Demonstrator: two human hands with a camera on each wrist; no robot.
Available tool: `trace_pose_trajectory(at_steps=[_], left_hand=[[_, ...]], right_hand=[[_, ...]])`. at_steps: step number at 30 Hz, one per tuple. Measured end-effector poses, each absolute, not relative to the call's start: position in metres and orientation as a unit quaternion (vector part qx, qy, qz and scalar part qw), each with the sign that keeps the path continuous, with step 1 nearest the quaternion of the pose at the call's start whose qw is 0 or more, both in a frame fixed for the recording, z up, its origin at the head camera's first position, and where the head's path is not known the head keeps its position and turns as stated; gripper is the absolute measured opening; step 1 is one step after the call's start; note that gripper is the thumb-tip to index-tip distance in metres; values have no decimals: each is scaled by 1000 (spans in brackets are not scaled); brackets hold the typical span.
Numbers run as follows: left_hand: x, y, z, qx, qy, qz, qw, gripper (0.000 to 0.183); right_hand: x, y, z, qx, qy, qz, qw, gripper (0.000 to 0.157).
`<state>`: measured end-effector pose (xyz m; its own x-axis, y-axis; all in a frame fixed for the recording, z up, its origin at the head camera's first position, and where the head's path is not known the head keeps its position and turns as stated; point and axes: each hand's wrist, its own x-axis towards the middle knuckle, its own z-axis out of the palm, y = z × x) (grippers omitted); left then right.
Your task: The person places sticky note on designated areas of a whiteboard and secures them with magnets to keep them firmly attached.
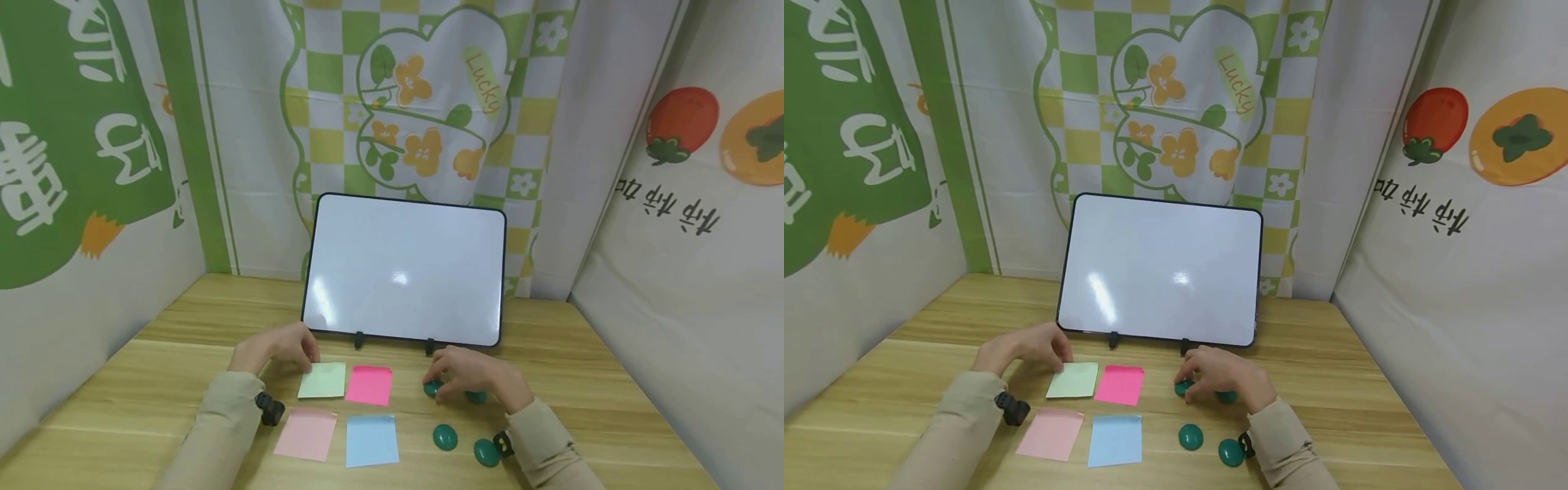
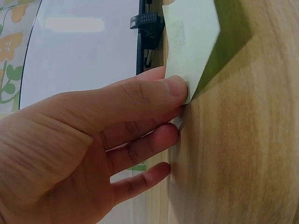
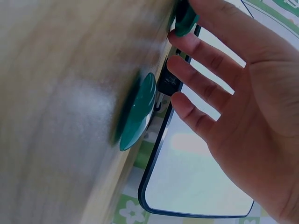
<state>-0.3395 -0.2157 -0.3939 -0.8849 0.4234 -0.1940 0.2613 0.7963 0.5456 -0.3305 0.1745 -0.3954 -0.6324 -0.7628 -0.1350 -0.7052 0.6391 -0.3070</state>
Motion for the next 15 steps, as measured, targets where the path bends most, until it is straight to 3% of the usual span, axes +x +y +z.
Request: trace_pose_trajectory(at_steps=[15], left_hand=[[-339, -216, -393, 188, 934, 265, 150, 11]], right_hand=[[-331, 174, -396, -412, 895, -117, 124, 32]])
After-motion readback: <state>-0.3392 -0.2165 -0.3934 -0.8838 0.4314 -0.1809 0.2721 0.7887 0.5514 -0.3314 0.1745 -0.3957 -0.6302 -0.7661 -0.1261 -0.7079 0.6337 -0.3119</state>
